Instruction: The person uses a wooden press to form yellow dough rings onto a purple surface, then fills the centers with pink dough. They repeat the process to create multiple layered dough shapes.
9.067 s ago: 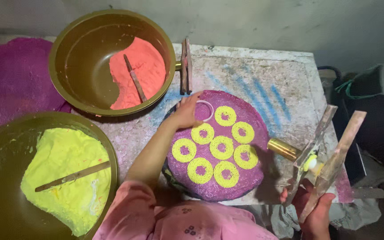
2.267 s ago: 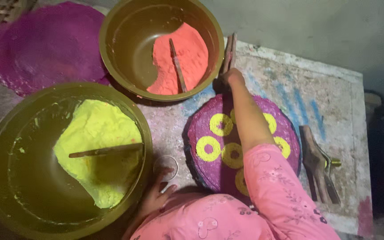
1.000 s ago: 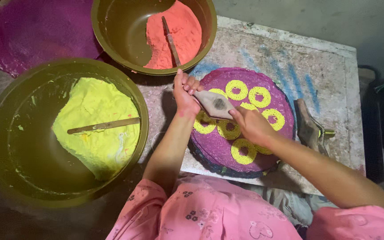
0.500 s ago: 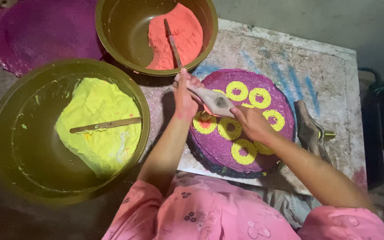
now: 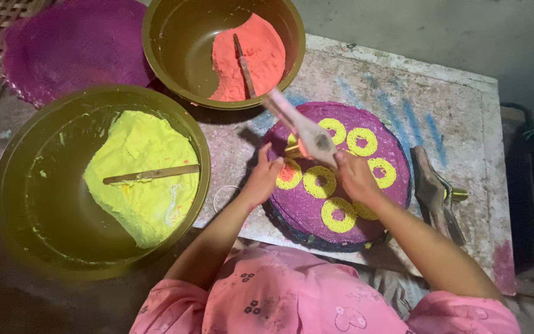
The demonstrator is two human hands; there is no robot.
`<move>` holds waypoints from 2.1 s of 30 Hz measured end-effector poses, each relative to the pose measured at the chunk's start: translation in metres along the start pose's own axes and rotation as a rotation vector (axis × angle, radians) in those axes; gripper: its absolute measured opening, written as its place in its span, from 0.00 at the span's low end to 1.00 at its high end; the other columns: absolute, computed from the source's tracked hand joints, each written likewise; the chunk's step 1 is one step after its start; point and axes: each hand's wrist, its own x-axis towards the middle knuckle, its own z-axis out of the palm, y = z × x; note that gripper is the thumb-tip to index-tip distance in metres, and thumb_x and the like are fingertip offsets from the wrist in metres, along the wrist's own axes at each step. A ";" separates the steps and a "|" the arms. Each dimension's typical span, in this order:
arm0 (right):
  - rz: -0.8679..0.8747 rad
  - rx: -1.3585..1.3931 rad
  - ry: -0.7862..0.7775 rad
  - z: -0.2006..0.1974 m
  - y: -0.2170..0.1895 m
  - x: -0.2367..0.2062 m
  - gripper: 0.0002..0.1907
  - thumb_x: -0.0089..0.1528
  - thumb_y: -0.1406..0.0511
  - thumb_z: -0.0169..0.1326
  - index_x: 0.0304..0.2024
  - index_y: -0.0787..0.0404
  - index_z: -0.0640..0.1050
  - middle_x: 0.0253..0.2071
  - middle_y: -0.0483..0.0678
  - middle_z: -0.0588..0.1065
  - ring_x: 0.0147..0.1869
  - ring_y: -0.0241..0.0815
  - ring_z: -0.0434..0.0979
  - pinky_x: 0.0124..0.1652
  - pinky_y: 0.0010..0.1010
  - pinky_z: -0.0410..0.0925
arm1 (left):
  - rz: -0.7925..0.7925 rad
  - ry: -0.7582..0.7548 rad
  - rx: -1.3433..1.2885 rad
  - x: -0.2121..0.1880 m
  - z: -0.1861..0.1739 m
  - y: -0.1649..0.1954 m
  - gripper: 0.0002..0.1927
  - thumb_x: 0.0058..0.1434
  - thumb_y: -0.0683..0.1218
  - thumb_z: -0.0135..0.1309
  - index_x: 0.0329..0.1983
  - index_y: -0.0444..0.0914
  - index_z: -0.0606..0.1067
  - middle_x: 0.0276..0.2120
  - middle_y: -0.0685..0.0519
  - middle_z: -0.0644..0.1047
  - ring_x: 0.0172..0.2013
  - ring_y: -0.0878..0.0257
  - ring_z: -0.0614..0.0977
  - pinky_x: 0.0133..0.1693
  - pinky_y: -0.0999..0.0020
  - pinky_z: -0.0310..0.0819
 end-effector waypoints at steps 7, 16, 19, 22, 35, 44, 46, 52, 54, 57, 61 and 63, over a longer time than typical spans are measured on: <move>0.078 0.186 -0.029 -0.030 -0.033 -0.002 0.24 0.71 0.50 0.43 0.40 0.63 0.76 0.18 0.46 0.69 0.20 0.36 0.70 0.23 0.33 0.63 | 0.277 0.010 0.776 -0.051 -0.035 0.076 0.38 0.61 0.47 0.53 0.76 0.44 0.57 0.46 0.51 0.83 0.35 0.49 0.84 0.39 0.53 0.78; -0.712 -0.127 -0.368 -0.060 -0.199 -0.013 0.28 0.55 0.44 0.63 0.30 0.61 0.73 0.23 0.52 0.70 0.27 0.51 0.73 0.27 0.41 0.65 | 0.339 -0.492 0.081 -0.089 -0.123 0.197 0.16 0.58 0.49 0.57 0.46 0.38 0.74 0.35 0.47 0.79 0.36 0.63 0.80 0.40 0.61 0.77; -1.207 -0.224 -0.415 -0.064 -0.250 0.035 0.31 0.55 0.41 0.62 0.29 0.61 0.71 0.22 0.50 0.67 0.26 0.50 0.70 0.25 0.42 0.62 | 0.159 -0.808 0.135 -0.090 -0.143 0.226 0.13 0.56 0.48 0.56 0.42 0.38 0.76 0.32 0.48 0.80 0.32 0.66 0.78 0.36 0.63 0.75; -1.425 -0.250 -0.501 -0.055 -0.282 0.060 0.33 0.55 0.40 0.58 0.29 0.62 0.68 0.24 0.52 0.68 0.27 0.53 0.71 0.26 0.42 0.62 | 0.098 -0.879 0.327 -0.099 -0.167 0.247 0.11 0.60 0.49 0.51 0.41 0.39 0.76 0.29 0.50 0.80 0.30 0.66 0.78 0.34 0.64 0.74; -0.941 0.099 -0.828 -0.022 -0.277 0.069 0.18 0.67 0.53 0.55 0.33 0.61 0.72 0.28 0.50 0.69 0.33 0.52 0.75 0.34 0.41 0.65 | -0.200 -0.566 -0.283 -0.104 -0.337 0.163 0.16 0.63 0.49 0.51 0.49 0.36 0.76 0.37 0.50 0.81 0.39 0.61 0.83 0.44 0.64 0.77; -1.455 -0.808 0.208 -0.016 -0.283 0.170 0.16 0.55 0.62 0.63 0.45 0.54 0.81 0.34 0.43 0.73 0.38 0.41 0.76 0.40 0.33 0.69 | -0.329 -0.586 -0.669 -0.070 -0.319 0.039 0.15 0.62 0.41 0.53 0.48 0.25 0.77 0.45 0.45 0.81 0.47 0.60 0.84 0.52 0.63 0.77; -1.307 -0.740 0.207 -0.012 -0.296 0.173 0.24 0.50 0.59 0.62 0.49 0.54 0.82 0.42 0.46 0.76 0.49 0.47 0.78 0.51 0.41 0.71 | -0.334 -0.570 -0.727 -0.057 -0.289 0.043 0.12 0.63 0.40 0.53 0.47 0.28 0.77 0.34 0.47 0.78 0.36 0.61 0.81 0.40 0.65 0.75; -1.201 -0.311 0.223 -0.005 -0.307 0.136 0.24 0.55 0.60 0.66 0.55 0.46 0.80 0.60 0.51 0.65 0.64 0.52 0.61 0.62 0.43 0.64 | -0.267 -0.306 -0.397 -0.039 -0.282 0.076 0.09 0.57 0.41 0.55 0.40 0.37 0.79 0.29 0.55 0.76 0.28 0.65 0.78 0.30 0.68 0.70; -1.202 -0.387 0.189 -0.002 -0.301 0.132 0.26 0.52 0.62 0.65 0.55 0.45 0.82 0.60 0.50 0.65 0.63 0.51 0.62 0.60 0.43 0.65 | -0.269 -0.311 -0.333 -0.035 -0.282 0.083 0.08 0.57 0.41 0.55 0.39 0.37 0.78 0.28 0.55 0.75 0.28 0.66 0.78 0.30 0.69 0.72; -1.141 -0.438 0.148 0.000 -0.295 0.131 0.28 0.51 0.65 0.65 0.55 0.45 0.83 0.60 0.49 0.66 0.63 0.52 0.64 0.60 0.42 0.65 | -0.189 -0.319 -0.355 -0.028 -0.280 0.085 0.06 0.56 0.40 0.54 0.37 0.36 0.77 0.26 0.55 0.75 0.26 0.66 0.78 0.28 0.68 0.72; -1.009 -0.344 0.088 -0.001 -0.295 0.135 0.32 0.43 0.69 0.60 0.52 0.46 0.83 0.60 0.51 0.66 0.63 0.53 0.65 0.59 0.45 0.63 | -0.149 -0.306 -0.311 -0.017 -0.278 0.082 0.02 0.56 0.39 0.54 0.31 0.35 0.75 0.23 0.55 0.74 0.24 0.66 0.78 0.27 0.69 0.72; -1.055 -0.345 0.108 0.001 -0.293 0.140 0.33 0.43 0.69 0.60 0.53 0.46 0.83 0.60 0.50 0.67 0.62 0.52 0.65 0.59 0.43 0.63 | -0.196 -0.303 -0.300 -0.013 -0.278 0.081 0.01 0.55 0.39 0.54 0.31 0.35 0.75 0.22 0.55 0.74 0.23 0.66 0.77 0.26 0.69 0.71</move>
